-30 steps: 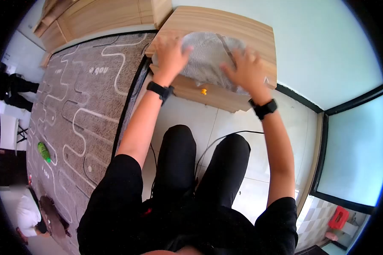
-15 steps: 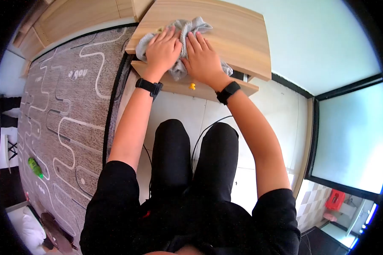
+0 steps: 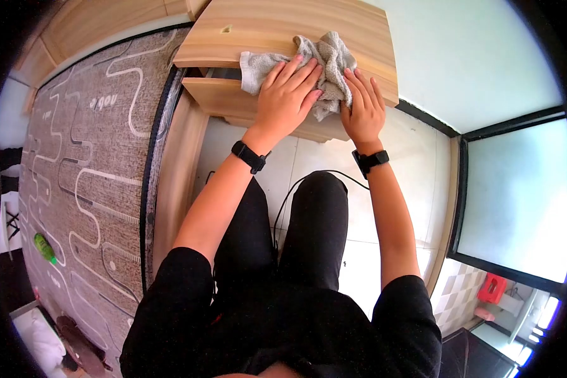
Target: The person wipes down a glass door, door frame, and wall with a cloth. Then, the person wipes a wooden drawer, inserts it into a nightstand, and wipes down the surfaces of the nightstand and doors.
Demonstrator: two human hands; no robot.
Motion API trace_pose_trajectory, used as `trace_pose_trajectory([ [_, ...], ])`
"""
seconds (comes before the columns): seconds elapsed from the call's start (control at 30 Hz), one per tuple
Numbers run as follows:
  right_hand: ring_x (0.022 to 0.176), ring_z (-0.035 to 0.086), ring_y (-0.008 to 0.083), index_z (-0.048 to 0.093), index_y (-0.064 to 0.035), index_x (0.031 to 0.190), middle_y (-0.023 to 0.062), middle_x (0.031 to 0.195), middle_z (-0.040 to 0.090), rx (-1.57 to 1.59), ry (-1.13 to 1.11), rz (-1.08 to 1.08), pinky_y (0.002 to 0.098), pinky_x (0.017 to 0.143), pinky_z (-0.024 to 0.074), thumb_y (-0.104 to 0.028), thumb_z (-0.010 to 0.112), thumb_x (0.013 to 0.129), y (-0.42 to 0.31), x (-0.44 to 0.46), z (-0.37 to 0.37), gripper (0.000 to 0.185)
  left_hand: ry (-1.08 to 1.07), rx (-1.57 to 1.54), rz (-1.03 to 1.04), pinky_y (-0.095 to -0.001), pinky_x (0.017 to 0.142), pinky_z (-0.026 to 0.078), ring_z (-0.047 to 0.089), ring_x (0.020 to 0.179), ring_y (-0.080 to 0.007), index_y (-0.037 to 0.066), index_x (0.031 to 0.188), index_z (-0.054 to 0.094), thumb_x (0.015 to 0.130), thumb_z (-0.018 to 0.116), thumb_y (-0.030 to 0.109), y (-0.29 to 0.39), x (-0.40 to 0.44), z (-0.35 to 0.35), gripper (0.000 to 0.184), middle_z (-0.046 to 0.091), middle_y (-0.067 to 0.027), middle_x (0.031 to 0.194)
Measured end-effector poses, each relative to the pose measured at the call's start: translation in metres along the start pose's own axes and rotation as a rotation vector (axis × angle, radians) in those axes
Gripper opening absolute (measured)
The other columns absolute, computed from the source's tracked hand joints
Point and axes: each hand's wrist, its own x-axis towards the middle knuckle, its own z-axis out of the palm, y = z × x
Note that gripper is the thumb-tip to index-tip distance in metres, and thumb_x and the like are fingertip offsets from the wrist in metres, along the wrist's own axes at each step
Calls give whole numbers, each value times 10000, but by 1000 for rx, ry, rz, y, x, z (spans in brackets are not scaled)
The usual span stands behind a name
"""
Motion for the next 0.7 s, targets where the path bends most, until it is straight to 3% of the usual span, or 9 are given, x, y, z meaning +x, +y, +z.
trace_pose_trajectory([
  [0.23,1020,582,178,582,-94,1012,-6,1088,624,-249,30,-125,357,925,397,8,575,666,4,11,6,361,80,211,79,-382,1009,292,439,1167,-162,186,1192,562,821,630,302,-9,-5,23,394,510,47,1185],
  [0.4,873,563,228,580,-95,1000,24,957,611,-221,58,-116,369,849,403,-10,584,640,15,12,16,370,151,142,98,-390,981,309,430,1113,-165,182,1120,550,803,648,269,-17,-6,33,343,485,35,1111],
  [0.53,870,557,252,579,-95,996,39,939,604,-213,82,-128,378,832,403,-14,584,638,15,13,15,367,106,23,39,-397,946,317,458,1069,-182,170,1057,559,812,641,237,-12,0,24,267,516,28,1076],
  [0.63,867,555,280,585,-89,998,75,925,601,-130,48,-42,389,807,415,-17,578,679,15,11,11,327,150,-156,-47,-406,866,338,494,988,-210,152,1026,566,834,616,214,-8,9,14,208,558,10,999],
  [0.7,842,550,328,592,-77,993,115,877,595,61,27,191,419,768,429,-33,567,754,16,14,11,243,144,-160,-123,-401,826,342,502,953,-223,140,1013,567,842,606,203,11,8,-1,186,566,-3,964],
])
